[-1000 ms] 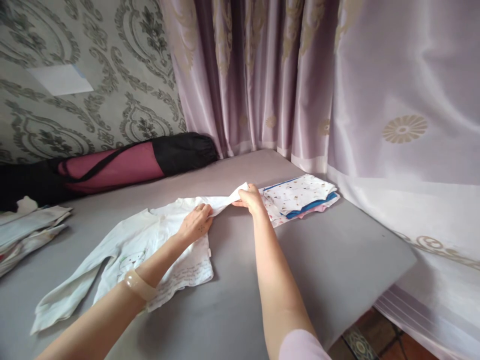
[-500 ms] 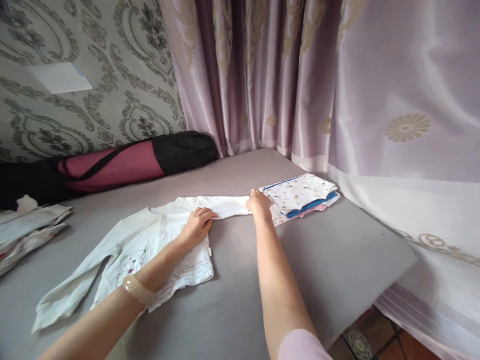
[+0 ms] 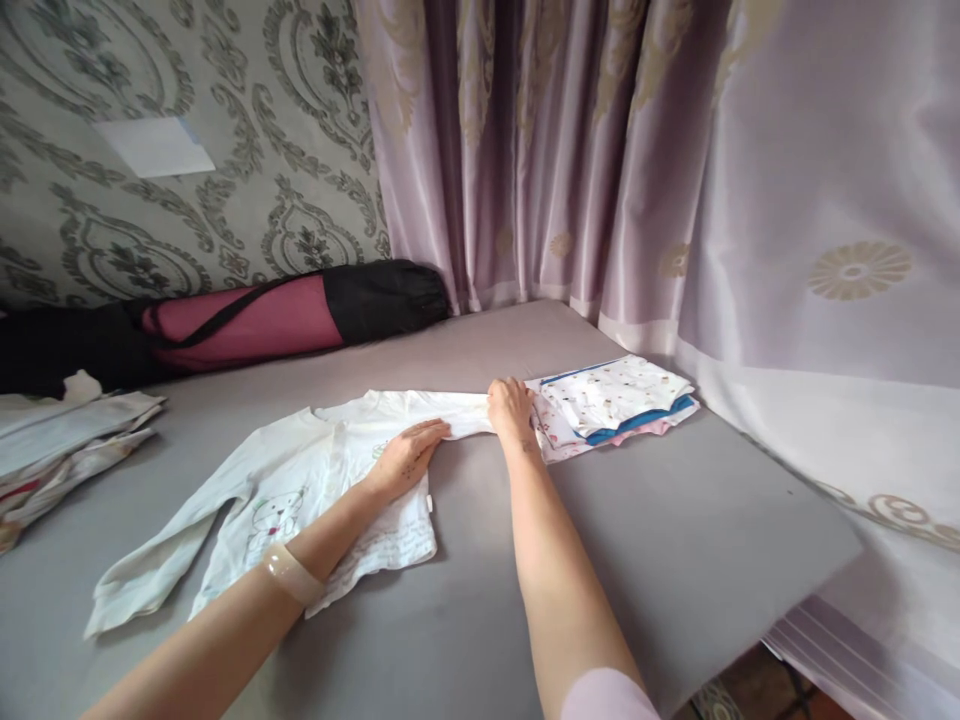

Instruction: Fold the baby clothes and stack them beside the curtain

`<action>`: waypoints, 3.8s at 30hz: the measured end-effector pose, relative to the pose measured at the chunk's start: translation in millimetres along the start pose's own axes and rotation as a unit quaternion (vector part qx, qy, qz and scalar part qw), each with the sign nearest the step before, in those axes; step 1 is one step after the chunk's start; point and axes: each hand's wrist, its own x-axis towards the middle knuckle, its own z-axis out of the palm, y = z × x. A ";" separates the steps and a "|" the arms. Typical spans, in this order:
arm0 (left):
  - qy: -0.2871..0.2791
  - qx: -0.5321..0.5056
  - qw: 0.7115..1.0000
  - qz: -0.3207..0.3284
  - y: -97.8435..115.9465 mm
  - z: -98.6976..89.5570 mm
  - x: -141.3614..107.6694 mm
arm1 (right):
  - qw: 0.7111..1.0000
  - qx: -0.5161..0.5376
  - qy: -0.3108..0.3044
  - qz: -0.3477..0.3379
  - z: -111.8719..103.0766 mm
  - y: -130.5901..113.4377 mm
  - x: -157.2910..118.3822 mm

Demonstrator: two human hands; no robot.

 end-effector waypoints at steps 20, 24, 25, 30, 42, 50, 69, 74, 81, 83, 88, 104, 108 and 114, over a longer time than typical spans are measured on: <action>-0.038 -0.076 0.996 -0.004 12.6 -14.1 4.8 | 0.967 0.116 -0.137 -0.178 14.9 -58.8 -12.4; -0.043 -0.070 0.997 0.006 9.9 -12.2 5.4 | 0.974 0.074 -0.150 -0.154 18.4 -44.8 -14.5; -0.043 -0.064 0.997 0.008 8.7 -11.1 5.2 | 0.977 0.053 -0.144 -0.148 17.6 -40.1 -14.8; -0.037 -0.032 0.999 0.002 2.4 -4.5 3.4 | 0.982 -0.038 -0.138 -0.121 8.3 -17.9 -10.9; -0.059 -0.017 0.998 -0.009 8.3 -9.1 3.2 | 0.982 -0.081 -0.141 -0.100 -5.1 -11.9 4.3; -0.088 0.080 0.993 0.009 20.1 -10.0 4.1 | 0.919 0.084 -0.257 -0.288 -3.6 -108.9 2.1; -0.126 0.126 0.978 0.112 21.5 -16.0 8.1 | 0.902 0.127 -0.288 -0.296 28.7 -97.5 42.4; -0.144 0.096 0.976 0.134 33.6 -13.7 12.4 | 0.900 0.108 -0.294 -0.302 29.2 -100.9 41.1; -0.225 0.054 0.972 0.032 90.0 -10.6 -0.9 | 0.928 0.013 -0.169 -0.331 40.8 -103.0 18.8; -0.242 0.027 0.970 0.020 106.8 -22.4 -13.6 | 0.928 0.017 -0.163 -0.333 42.4 -102.0 17.3; -0.236 -0.052 0.970 0.038 126.3 -75.5 -63.4 | 0.928 0.086 -0.140 -0.335 41.0 -99.4 18.3; 0.117 0.100 0.800 -0.580 7.1 -221.5 -233.1 | 0.923 0.298 -0.027 -0.242 27.1 -134.8 9.7; 0.063 0.106 0.781 -0.612 4.5 -215.3 -227.5 | 0.897 0.292 -0.104 -0.315 18.9 -187.3 -37.6; 0.036 0.093 0.802 -0.589 -2.5 -216.3 -213.1 | 0.809 0.240 -0.251 -0.475 3.0 -229.0 -114.3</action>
